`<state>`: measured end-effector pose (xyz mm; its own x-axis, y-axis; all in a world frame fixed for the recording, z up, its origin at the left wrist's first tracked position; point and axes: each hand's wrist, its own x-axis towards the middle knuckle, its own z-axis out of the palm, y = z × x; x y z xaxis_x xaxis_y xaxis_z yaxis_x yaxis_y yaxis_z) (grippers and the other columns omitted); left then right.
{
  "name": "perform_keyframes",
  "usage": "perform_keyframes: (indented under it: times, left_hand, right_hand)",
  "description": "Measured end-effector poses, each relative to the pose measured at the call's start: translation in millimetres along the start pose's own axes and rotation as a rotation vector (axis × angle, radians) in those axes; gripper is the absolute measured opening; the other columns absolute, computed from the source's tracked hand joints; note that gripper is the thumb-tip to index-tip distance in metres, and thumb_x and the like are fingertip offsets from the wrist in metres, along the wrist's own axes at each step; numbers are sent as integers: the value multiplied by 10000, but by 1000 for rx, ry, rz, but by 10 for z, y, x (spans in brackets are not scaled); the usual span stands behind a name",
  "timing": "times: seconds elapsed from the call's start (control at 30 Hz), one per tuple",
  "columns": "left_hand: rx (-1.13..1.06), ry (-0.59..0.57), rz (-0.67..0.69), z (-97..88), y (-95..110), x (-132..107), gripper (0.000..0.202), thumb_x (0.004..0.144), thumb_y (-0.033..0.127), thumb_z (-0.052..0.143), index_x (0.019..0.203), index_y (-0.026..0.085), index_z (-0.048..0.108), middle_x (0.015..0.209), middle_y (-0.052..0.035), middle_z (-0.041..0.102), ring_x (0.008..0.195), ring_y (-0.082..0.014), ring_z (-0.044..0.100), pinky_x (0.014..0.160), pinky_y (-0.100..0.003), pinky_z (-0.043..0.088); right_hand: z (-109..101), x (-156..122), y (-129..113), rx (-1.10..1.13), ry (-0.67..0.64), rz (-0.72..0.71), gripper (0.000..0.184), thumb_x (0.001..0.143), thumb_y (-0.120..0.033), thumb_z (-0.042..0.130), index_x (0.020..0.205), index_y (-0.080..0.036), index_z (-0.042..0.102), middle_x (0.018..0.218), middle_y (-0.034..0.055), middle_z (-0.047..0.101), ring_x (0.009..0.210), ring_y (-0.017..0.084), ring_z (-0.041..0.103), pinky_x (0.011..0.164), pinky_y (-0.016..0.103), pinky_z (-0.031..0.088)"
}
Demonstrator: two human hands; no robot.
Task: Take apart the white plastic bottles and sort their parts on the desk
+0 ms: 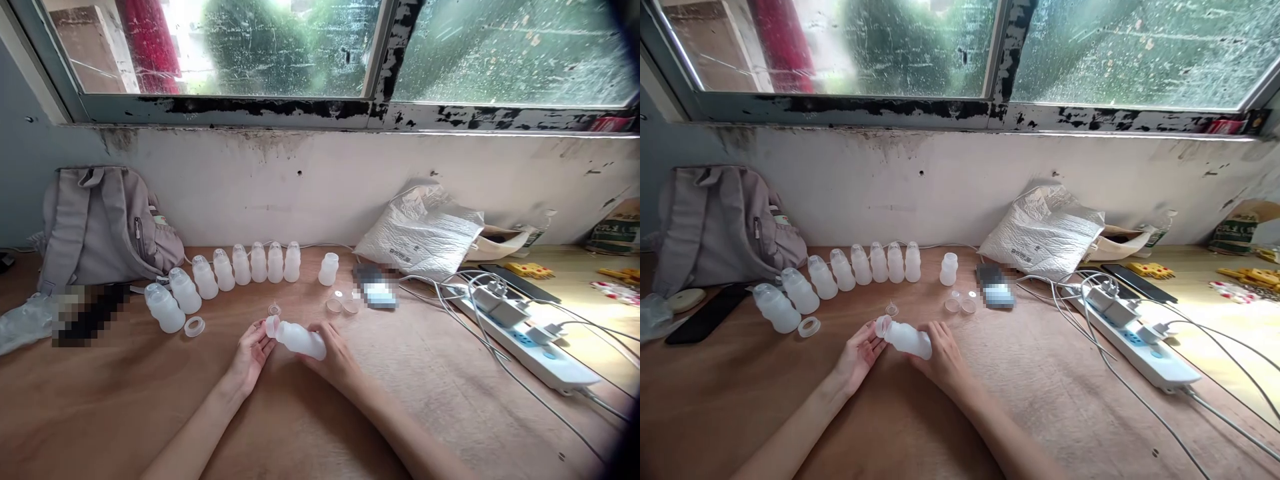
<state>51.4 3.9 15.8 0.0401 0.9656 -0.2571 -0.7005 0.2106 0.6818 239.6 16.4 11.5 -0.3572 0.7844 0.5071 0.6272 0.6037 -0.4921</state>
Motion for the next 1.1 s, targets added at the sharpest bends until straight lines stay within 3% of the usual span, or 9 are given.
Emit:
perform_keyframes:
  times: [0.1,0.23,0.4,0.5,0.7,0.8,0.97,1.1]
  left_hand:
    - [63,-5,18,11,-35,-24,179,693,269,642,840,171,609,928,-36,608,821,-115,559,745,-220,435]
    - [177,24,78,23,-38,-49,230,683,293,651,880,186,603,924,-22,588,728,-82,525,633,-177,412]
    - [237,29,114,50,-28,-71,266,651,322,671,856,164,607,896,-33,581,752,-95,513,645,-186,407]
    - [246,32,105,71,-29,-90,263,647,351,667,804,153,596,811,-21,574,670,-80,496,614,-187,406]
    - [262,-12,105,83,-20,-120,176,689,330,635,765,184,570,762,16,568,622,-65,476,595,-179,402]
    - [260,-15,114,102,5,-121,190,671,294,654,823,192,605,853,-2,605,764,-99,529,664,-190,408]
    - [176,-118,125,145,52,-122,394,656,233,664,1035,190,568,1102,-69,567,1036,-187,496,855,-269,382]
    - [244,-22,124,123,71,-120,379,687,281,645,1037,186,535,887,-52,632,898,-175,567,812,-285,401]
  right_hand:
    - [12,-22,-3,-60,21,-11,310,694,-316,617,974,-214,532,885,63,548,814,222,483,719,354,428]
    - [-24,-23,-15,-111,88,-48,367,698,-318,624,1043,-225,542,917,72,539,843,223,476,746,359,432]
    - [-56,-31,-14,-175,138,-115,382,706,-252,614,1082,-249,545,965,81,522,879,230,469,777,385,422]
    - [-48,-37,-18,-121,130,-119,383,710,-252,609,1087,-245,541,968,83,514,883,229,467,774,388,423]
    - [-49,-31,-48,52,80,-35,401,681,-293,633,1067,-227,546,939,83,511,877,230,481,771,379,425]
    - [-101,-8,-66,140,14,76,376,671,-331,637,1021,-218,564,924,72,536,853,220,503,752,347,428]
    - [-180,35,-105,364,-234,313,307,735,-429,546,901,-174,588,712,7,580,625,144,530,548,237,412]
    - [-190,51,-162,388,-215,302,327,685,-412,603,901,-166,603,770,18,600,694,160,537,614,252,416]
